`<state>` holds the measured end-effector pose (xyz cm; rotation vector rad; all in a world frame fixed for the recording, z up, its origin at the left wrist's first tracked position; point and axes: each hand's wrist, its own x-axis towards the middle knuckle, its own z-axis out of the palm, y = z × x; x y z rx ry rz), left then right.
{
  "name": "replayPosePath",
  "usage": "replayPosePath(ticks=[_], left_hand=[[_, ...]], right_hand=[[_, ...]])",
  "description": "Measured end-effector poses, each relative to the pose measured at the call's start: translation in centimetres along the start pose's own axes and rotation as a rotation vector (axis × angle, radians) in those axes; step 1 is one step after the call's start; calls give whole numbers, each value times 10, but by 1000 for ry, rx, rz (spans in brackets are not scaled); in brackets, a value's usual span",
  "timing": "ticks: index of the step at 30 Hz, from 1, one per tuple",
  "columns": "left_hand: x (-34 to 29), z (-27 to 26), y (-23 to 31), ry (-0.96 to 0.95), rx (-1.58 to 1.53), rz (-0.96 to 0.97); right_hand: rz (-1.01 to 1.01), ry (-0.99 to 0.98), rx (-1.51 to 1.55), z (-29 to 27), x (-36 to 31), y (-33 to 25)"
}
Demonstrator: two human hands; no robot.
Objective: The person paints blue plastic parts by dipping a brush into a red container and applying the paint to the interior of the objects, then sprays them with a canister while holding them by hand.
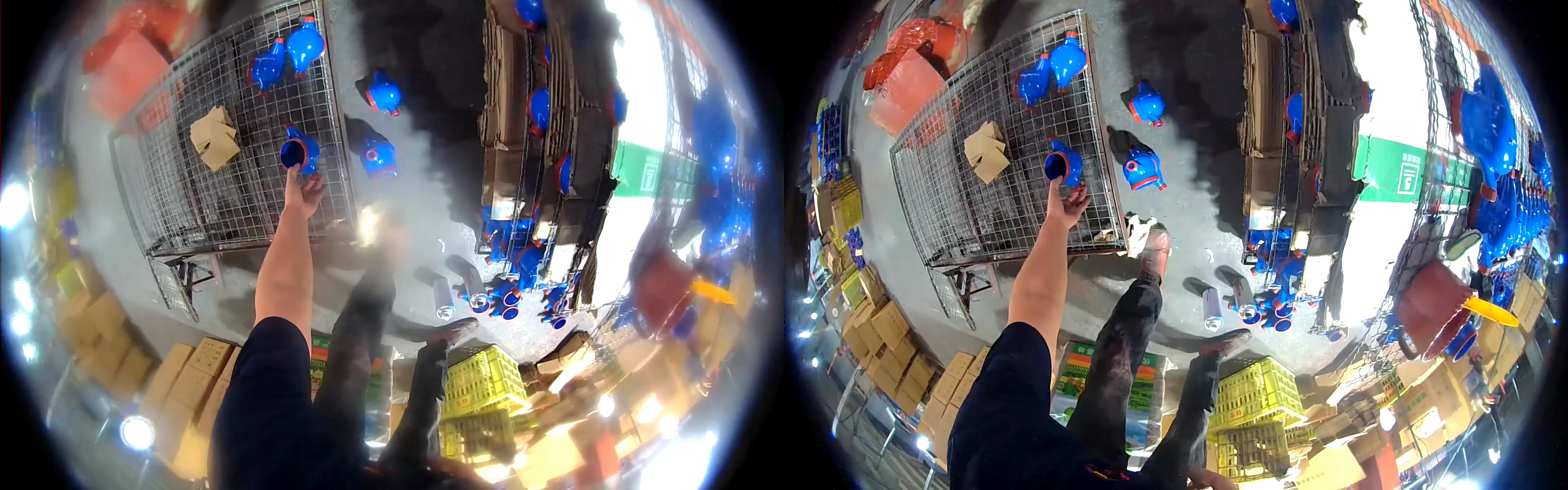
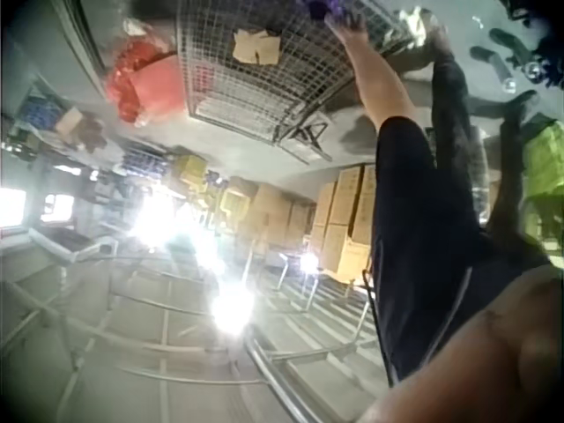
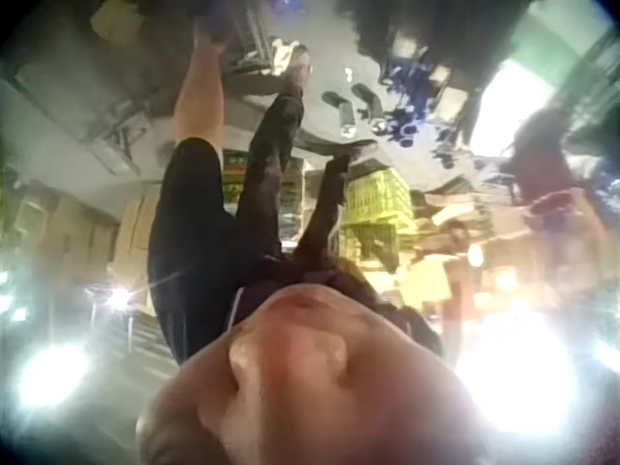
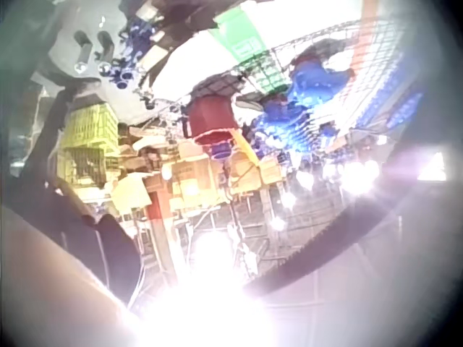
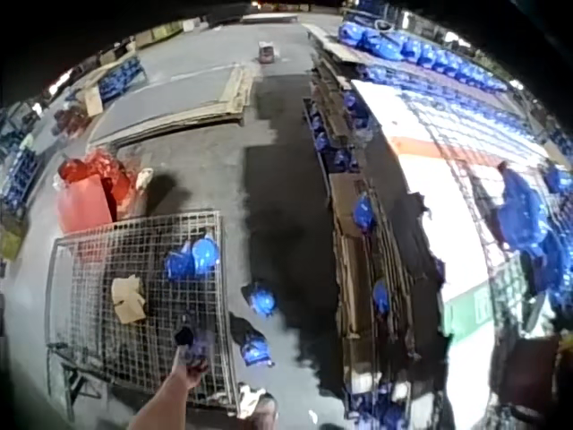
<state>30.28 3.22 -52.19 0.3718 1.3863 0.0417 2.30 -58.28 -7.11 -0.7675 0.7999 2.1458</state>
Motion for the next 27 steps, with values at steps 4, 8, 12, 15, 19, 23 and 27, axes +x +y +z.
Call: replayPosePath(ticks=[4,8,12,15,19,23,27], left_hand=[[-26,6,-2,57,270,91],[-86,11,23,24,56,256],[-152,15,43,-318,87,257],[-178,12,42,-376,157,266],[-191,5,29,-300,292,318],[-176,-3,21,18,939,554],[-144,38,42,130,1674,1153]], right_hand=[[-22,-29,4,-7,3,34],[-85,-101,-47,-16,18,77],[79,-278,-625,-3,54,27],[81,-406,-960,-3,67,15],[102,-385,-854,5,69,6],[110,-304,-602,5,58,9],[120,-234,-334,2,41,15]])
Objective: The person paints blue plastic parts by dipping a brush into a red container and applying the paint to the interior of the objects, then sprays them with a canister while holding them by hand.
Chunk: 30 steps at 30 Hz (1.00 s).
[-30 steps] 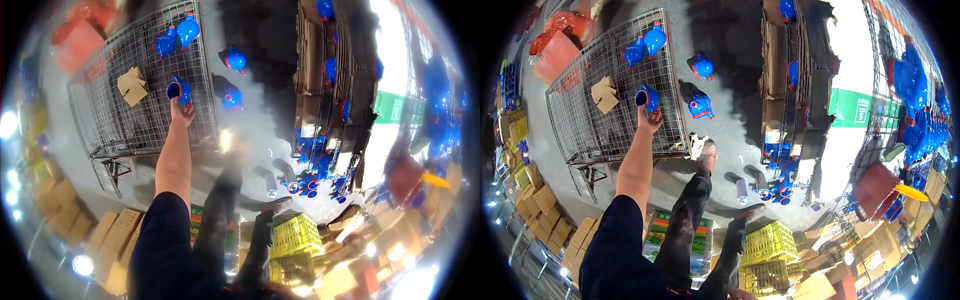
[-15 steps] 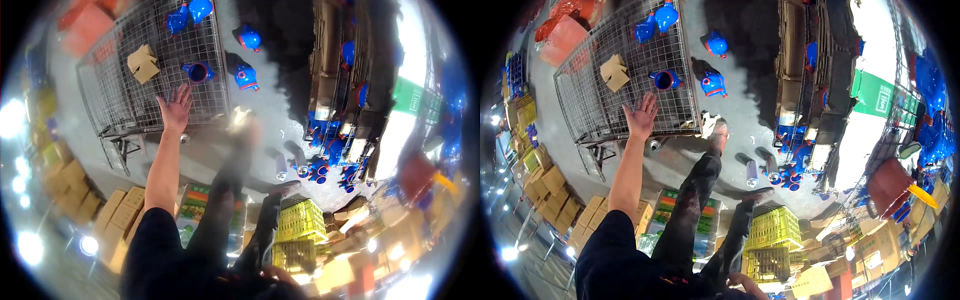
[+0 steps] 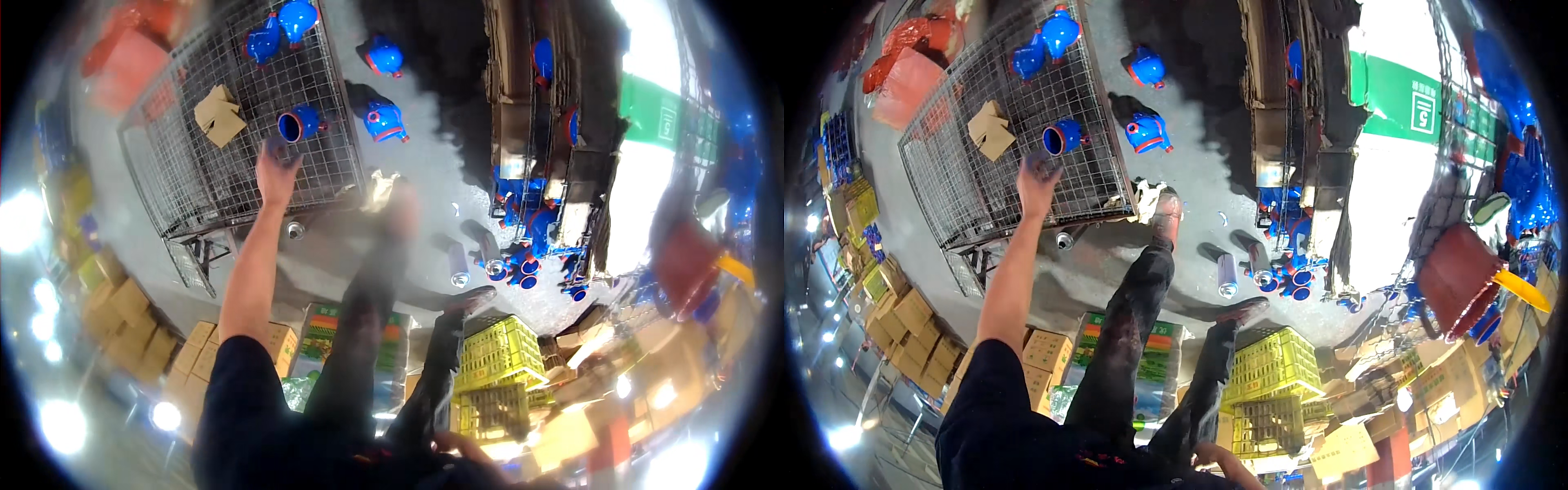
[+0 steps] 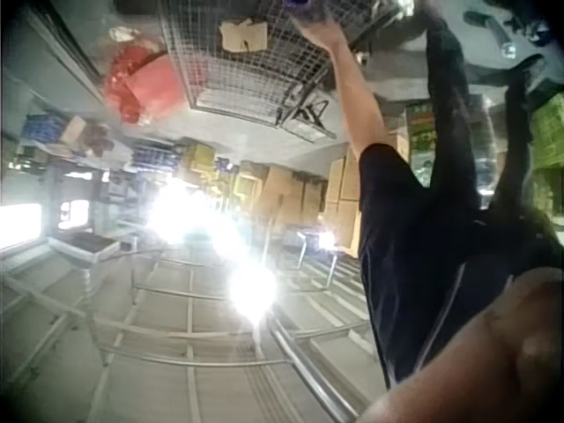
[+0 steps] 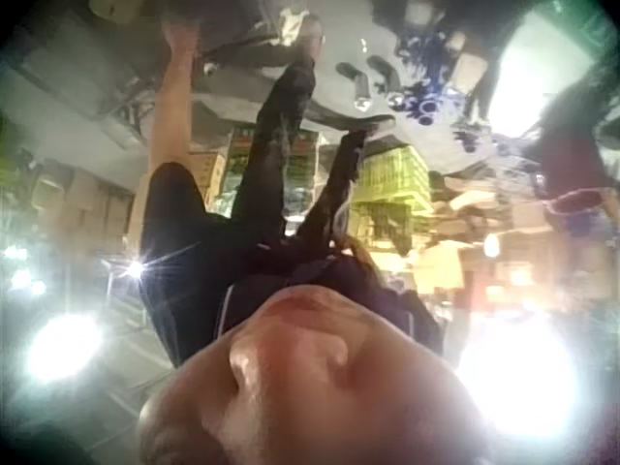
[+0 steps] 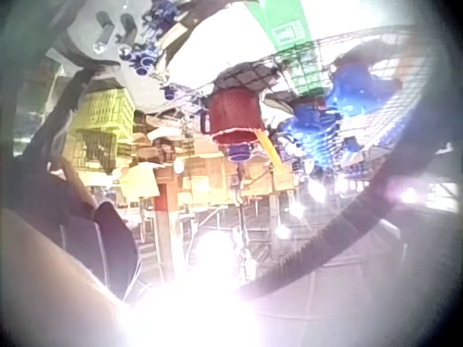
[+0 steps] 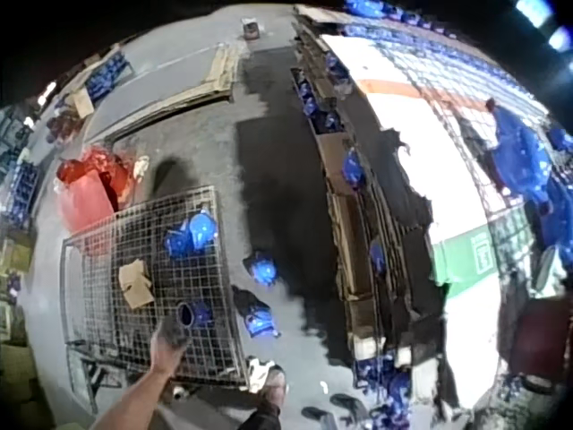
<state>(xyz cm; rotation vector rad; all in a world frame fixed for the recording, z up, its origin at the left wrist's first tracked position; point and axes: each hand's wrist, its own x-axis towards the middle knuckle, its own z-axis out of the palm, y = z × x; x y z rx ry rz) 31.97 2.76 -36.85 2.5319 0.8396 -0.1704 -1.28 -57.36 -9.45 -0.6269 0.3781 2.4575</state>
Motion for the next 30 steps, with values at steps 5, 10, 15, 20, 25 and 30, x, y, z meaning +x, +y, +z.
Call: replayPosePath(ticks=[5,10,15,20,25,30], left_hand=[[96,30,-23,-222,441,283],[134,67,-48,-501,500,132],[113,74,-110,-395,554,69],[16,75,-127,-536,-556,-302],[-106,43,-20,-682,-397,-57],[-183,60,72,-711,-791,-347]], right_hand=[[-34,53,289,13,-23,4],[-37,43,428,22,-19,5],[-105,-244,505,3,33,16],[-409,775,31,-47,35,-53],[-499,1313,30,-89,-3,-133],[-373,1505,-297,-184,45,-147]])
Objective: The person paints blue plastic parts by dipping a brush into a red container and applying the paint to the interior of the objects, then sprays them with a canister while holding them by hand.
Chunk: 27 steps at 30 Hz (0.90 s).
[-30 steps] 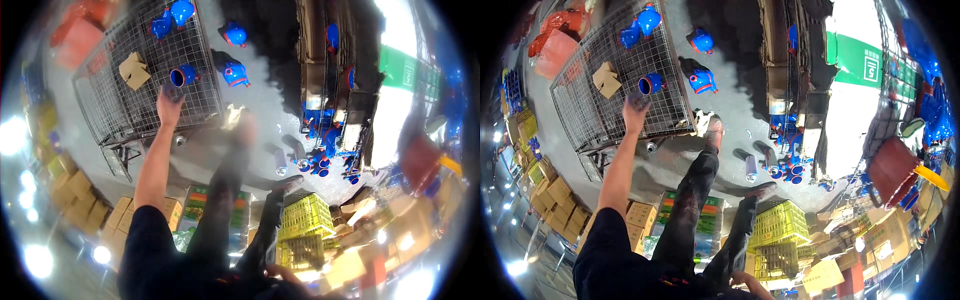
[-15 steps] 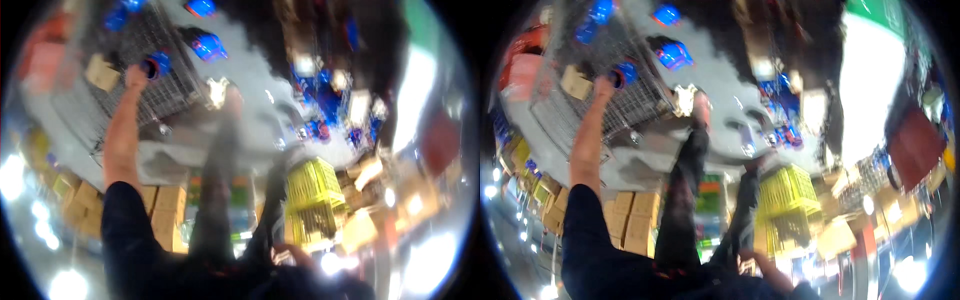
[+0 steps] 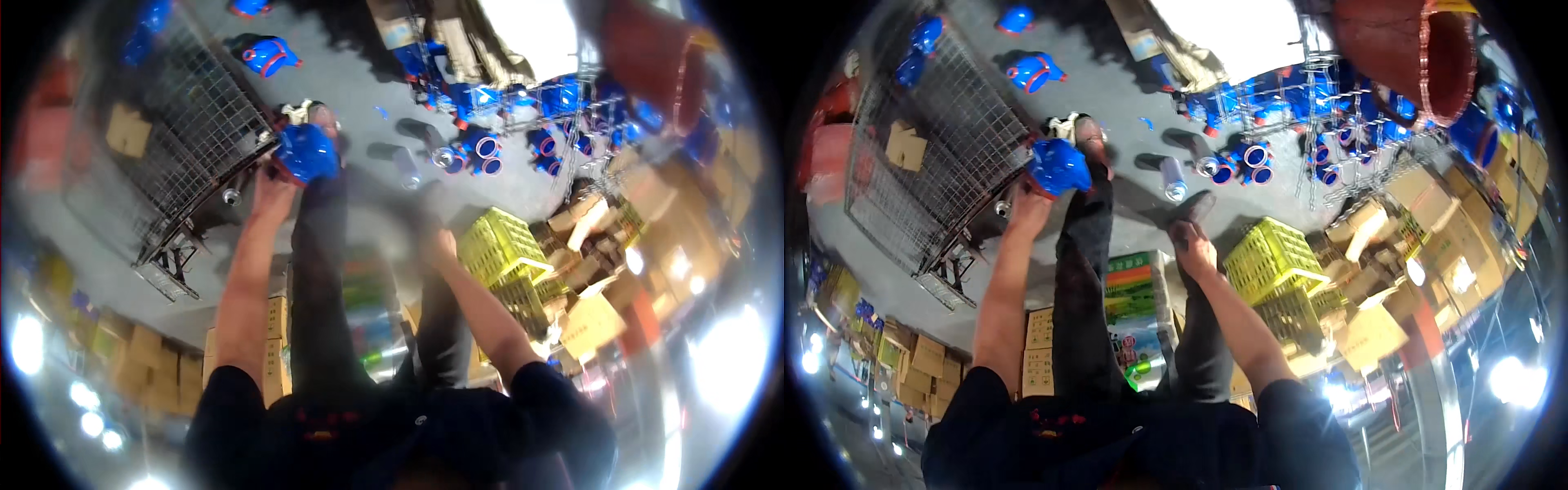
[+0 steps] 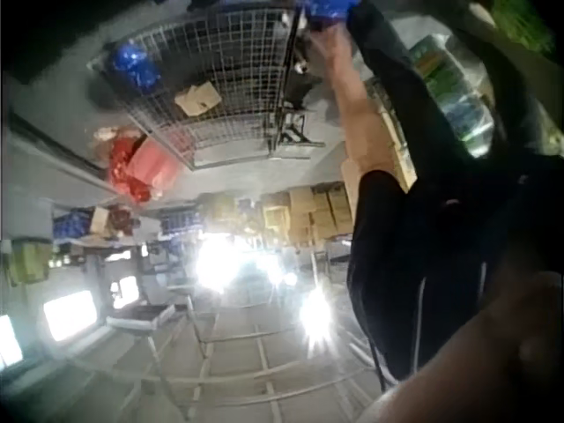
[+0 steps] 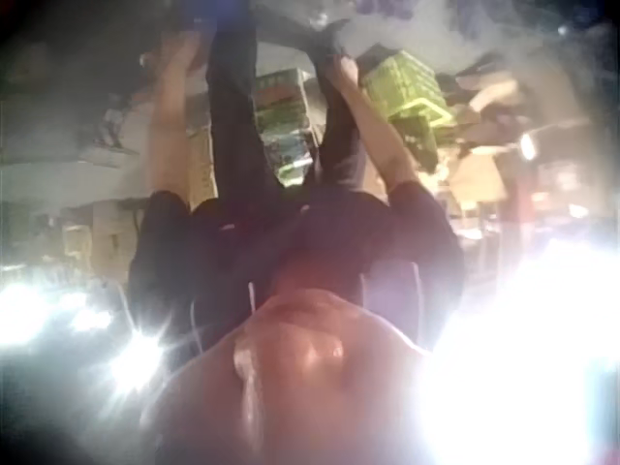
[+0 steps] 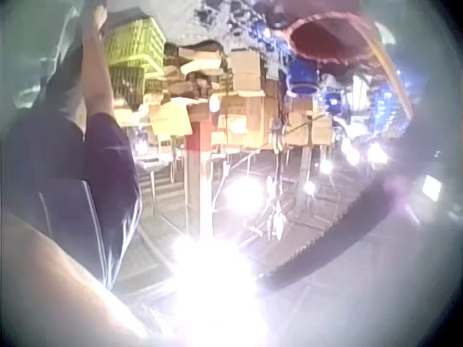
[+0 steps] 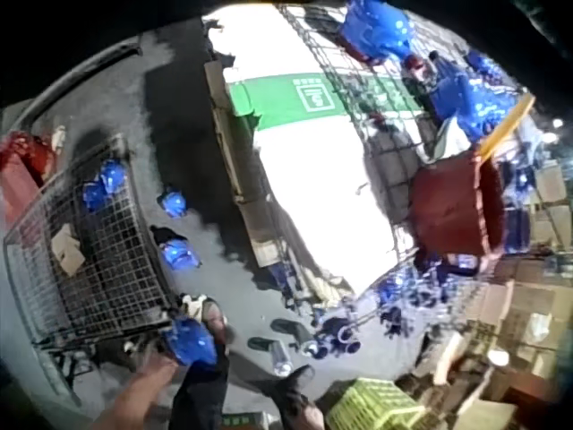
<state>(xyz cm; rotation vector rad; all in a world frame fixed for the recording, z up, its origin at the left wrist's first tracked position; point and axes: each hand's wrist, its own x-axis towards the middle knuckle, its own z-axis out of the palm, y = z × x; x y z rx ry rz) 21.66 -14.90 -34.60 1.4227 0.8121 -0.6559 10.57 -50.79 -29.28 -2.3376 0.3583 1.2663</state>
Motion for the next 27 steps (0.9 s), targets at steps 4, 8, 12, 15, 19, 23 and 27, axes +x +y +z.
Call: replayPosePath(ticks=[4,8,12,15,19,23,27], left_hand=[[-9,60,-8,47,-282,68],[-15,90,-32,63,-403,214],[-36,115,-39,113,-330,220],[-50,130,-46,133,-250,212],[-92,161,-26,116,-235,243],[-123,183,-9,-35,-154,435],[-166,224,28,-110,-184,450]], right_hand=[[-280,126,-264,50,84,40],[-403,-128,-492,45,130,47],[-539,-50,-346,46,145,81],[-599,-30,-225,24,110,98],[-425,-304,143,-108,-7,83],[-498,-367,1085,-191,-100,108],[-506,-181,1934,-221,-170,81]])
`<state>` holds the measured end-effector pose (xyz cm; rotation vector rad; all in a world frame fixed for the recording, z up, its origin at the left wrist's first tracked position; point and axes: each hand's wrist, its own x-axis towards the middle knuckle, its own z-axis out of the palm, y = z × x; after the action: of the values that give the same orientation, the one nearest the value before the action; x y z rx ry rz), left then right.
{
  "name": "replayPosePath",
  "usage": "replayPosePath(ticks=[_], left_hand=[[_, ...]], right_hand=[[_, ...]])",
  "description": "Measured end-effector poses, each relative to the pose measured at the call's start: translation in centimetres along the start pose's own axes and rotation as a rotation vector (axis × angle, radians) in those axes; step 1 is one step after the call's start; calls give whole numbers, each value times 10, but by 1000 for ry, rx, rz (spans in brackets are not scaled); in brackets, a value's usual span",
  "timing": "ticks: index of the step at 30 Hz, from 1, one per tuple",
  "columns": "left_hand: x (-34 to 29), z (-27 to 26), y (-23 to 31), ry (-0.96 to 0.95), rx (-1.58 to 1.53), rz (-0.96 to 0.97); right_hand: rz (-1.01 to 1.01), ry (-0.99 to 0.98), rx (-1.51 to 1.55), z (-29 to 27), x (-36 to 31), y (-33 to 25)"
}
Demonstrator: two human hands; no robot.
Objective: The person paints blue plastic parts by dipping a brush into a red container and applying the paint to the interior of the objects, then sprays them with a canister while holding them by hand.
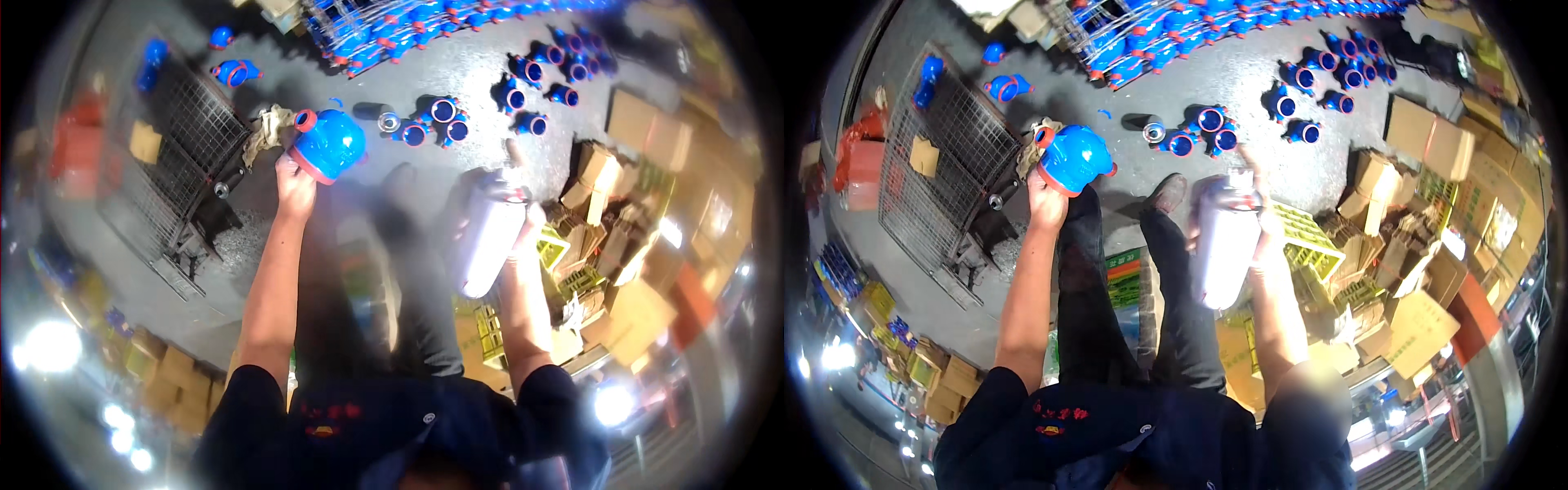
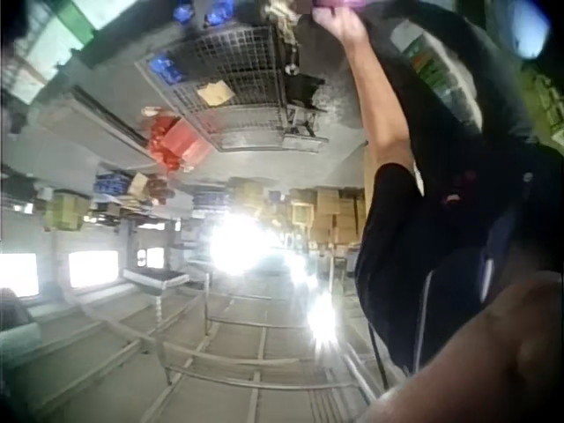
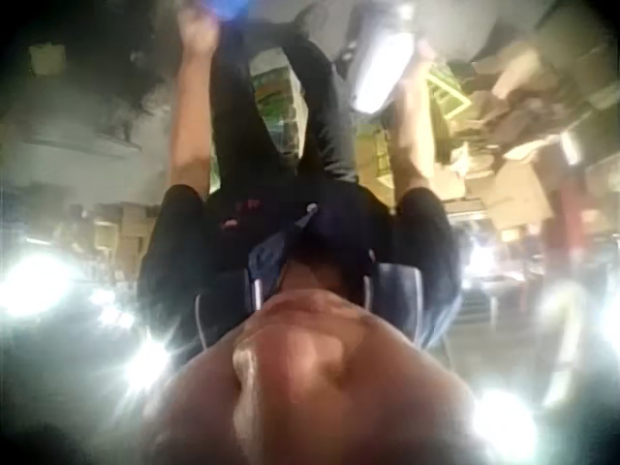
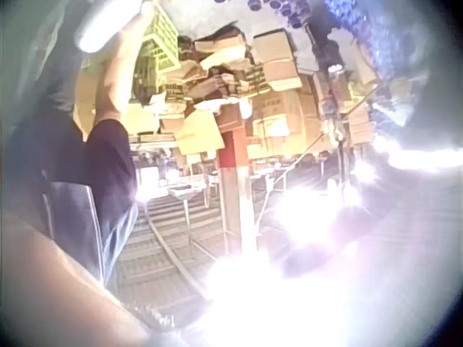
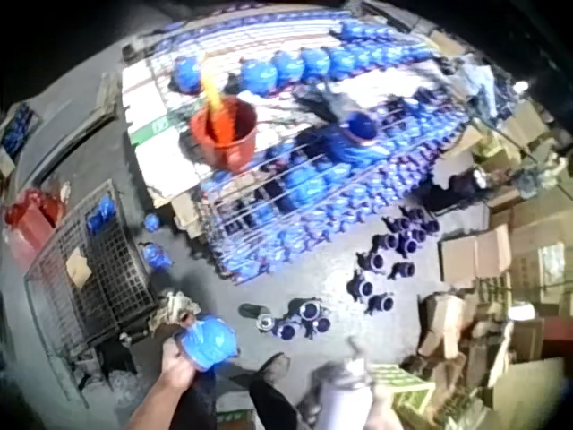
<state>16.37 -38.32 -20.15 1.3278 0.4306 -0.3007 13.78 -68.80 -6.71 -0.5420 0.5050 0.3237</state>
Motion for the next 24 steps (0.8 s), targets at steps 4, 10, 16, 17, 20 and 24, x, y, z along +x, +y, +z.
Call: replayPosePath(ticks=[4,10,16,17,20,24], left_hand=[[-13,35,32,-6,-19,-75],[-12,61,61,-105,94,-52],[-5,63,77,-176,117,-77],[-4,62,78,-176,126,-72],[2,52,78,-170,150,-51],[8,41,80,-144,199,-63]], right_hand=[[141,-110,10,14,-31,16],[41,-66,113,32,-51,25],[107,-51,377,40,-47,26],[104,-43,405,44,-48,22],[100,-46,502,63,-48,11],[31,-100,394,55,-48,25]])
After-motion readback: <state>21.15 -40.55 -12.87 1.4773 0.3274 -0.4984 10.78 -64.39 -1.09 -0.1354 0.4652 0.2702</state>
